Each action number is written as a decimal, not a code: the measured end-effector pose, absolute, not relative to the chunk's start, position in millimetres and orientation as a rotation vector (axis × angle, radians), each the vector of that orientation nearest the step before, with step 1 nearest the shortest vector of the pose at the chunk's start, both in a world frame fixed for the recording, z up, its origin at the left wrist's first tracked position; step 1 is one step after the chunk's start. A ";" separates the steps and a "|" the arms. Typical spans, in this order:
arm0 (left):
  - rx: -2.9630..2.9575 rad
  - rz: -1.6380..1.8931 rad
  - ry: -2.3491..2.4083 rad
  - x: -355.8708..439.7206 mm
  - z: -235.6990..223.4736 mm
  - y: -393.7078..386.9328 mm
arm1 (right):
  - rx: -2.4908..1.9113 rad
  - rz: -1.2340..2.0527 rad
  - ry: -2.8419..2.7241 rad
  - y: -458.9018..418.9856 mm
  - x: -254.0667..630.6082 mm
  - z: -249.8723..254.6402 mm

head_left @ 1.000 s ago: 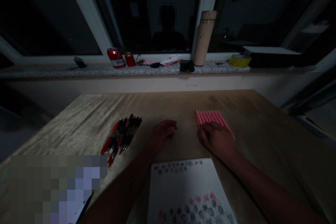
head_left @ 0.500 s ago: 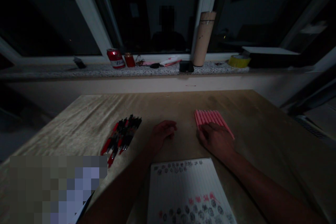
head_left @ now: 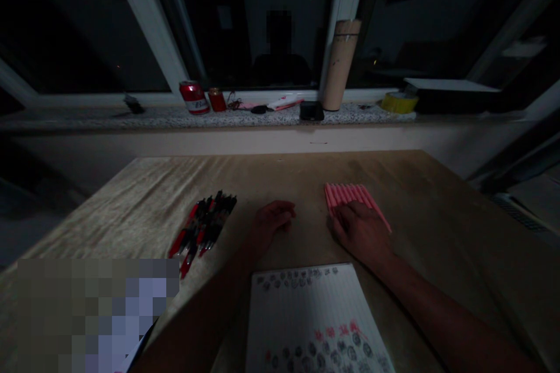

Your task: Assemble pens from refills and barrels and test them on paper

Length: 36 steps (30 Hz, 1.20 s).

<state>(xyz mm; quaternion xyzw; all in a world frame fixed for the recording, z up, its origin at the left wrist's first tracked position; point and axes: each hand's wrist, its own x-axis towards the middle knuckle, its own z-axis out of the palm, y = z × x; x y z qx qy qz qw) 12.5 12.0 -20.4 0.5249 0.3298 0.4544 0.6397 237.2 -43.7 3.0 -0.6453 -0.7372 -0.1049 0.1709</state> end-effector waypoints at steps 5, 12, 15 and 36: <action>1.215 1.046 0.755 11.2 -22.8 12.2 | -1.833 -0.286 -2.085 -43.8 237.1 3.6; 1.216 1.042 0.754 11.5 -22.2 11.6 | -1.833 -0.289 -2.085 -44.9 236.3 5.1; 1.217 1.040 0.762 11.5 -21.0 11.3 | -1.836 -0.288 -2.095 -45.3 236.6 5.5; 1.205 1.021 0.798 14.0 -16.8 10.6 | -1.603 -0.301 -2.049 -44.1 240.6 -4.2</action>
